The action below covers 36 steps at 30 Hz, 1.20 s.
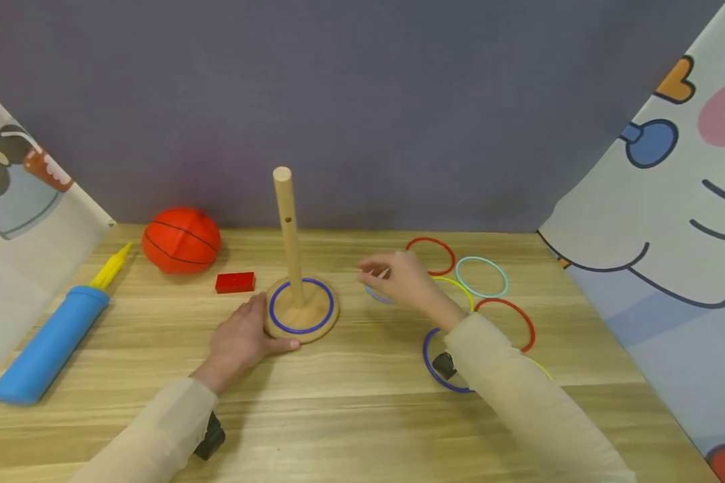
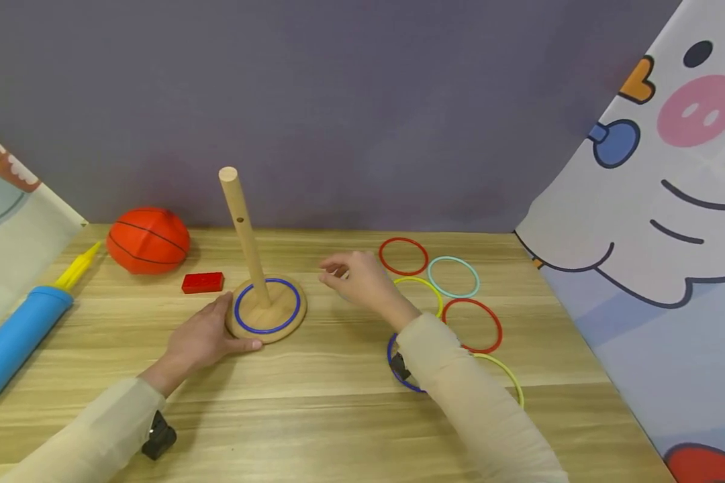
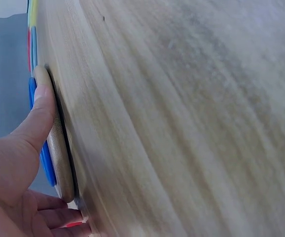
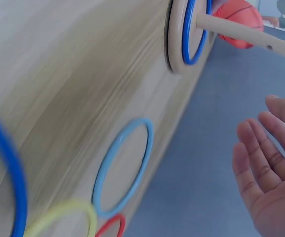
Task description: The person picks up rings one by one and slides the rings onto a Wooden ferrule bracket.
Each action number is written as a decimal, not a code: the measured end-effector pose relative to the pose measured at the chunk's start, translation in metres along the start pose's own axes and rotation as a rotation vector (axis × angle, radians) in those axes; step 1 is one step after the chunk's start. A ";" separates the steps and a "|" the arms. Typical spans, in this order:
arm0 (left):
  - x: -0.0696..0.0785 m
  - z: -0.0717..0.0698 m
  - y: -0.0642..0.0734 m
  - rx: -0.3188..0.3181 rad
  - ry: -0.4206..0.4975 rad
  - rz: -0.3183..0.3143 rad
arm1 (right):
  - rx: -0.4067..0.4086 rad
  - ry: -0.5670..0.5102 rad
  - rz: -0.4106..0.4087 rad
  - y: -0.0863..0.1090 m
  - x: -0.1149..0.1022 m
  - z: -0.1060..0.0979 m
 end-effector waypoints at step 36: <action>0.000 -0.002 -0.004 -0.036 -0.006 -0.017 | 0.169 0.046 0.195 0.139 0.071 -0.060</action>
Point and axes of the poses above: each hand's wrist, its own y-axis away from the middle knuckle, its own z-axis out of the palm, x = y × z, the point moved 4 cm from there along -y, towards the middle knuckle, and after that the axes turned 10 degrees about -z, right-handed, at the moved point
